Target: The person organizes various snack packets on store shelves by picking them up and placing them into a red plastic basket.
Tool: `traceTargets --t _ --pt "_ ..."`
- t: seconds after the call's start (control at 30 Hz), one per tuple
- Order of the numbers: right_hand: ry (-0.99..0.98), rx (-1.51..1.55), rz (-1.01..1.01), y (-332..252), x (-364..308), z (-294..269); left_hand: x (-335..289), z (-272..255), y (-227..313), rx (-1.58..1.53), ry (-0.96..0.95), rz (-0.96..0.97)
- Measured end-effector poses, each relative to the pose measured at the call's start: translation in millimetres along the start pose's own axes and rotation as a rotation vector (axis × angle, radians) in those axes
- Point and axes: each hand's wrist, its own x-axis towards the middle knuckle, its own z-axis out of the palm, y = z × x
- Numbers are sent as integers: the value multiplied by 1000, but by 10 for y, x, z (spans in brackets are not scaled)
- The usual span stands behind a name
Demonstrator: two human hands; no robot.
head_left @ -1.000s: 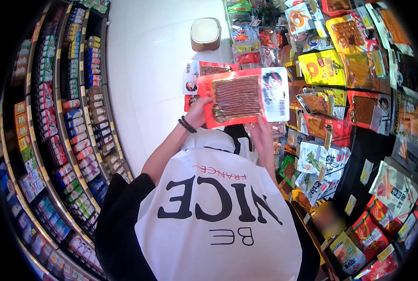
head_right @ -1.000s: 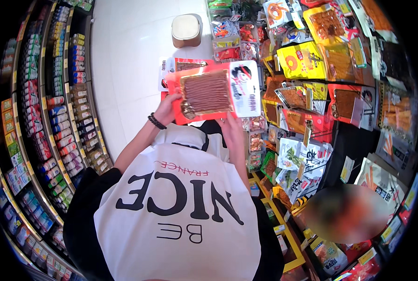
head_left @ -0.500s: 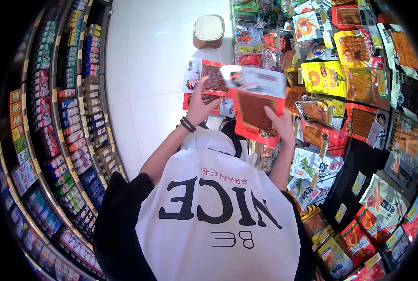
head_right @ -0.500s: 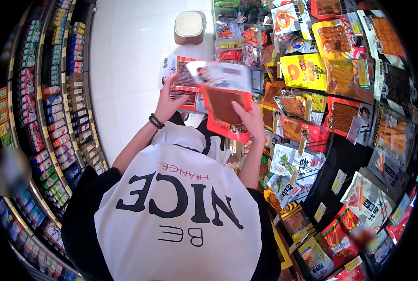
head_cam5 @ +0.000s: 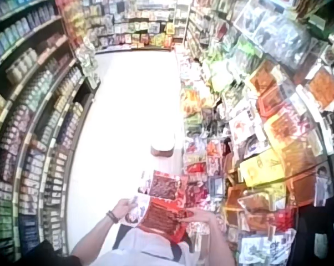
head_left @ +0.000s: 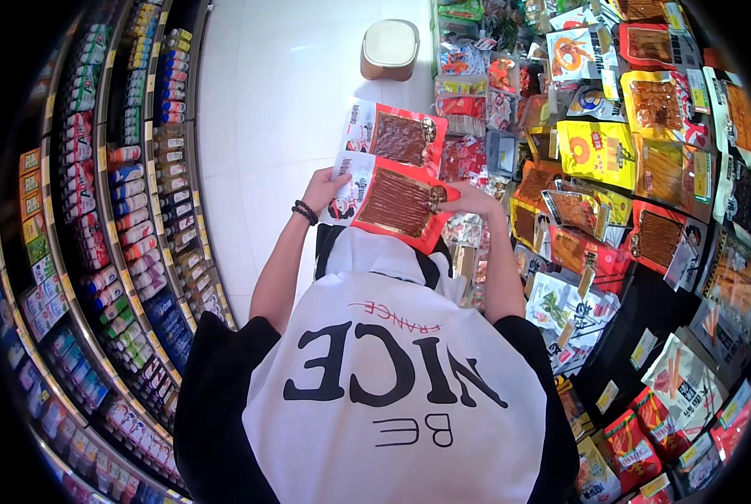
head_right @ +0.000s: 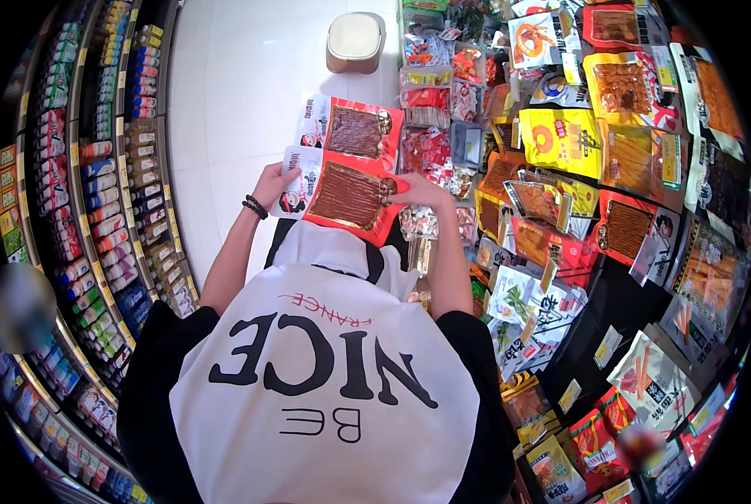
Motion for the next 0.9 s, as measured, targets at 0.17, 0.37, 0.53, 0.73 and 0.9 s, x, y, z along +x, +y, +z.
traceTargets --t 0.17,0.37,0.53,0.73,0.9 --pt "319 623 180 705 197 308 322 36 -398 -116 36 -39" --pt "601 768 98 845 716 500 850 -3 -821 402 467 12" --pt "759 697 -59 920 1112 473 931 25 -608 375 571 -57" --pt "851 802 -60 915 1156 433 959 28 -610 328 584 -85" --pt "1042 704 -96 1070 1075 477 922 85 -584 337 672 -88"
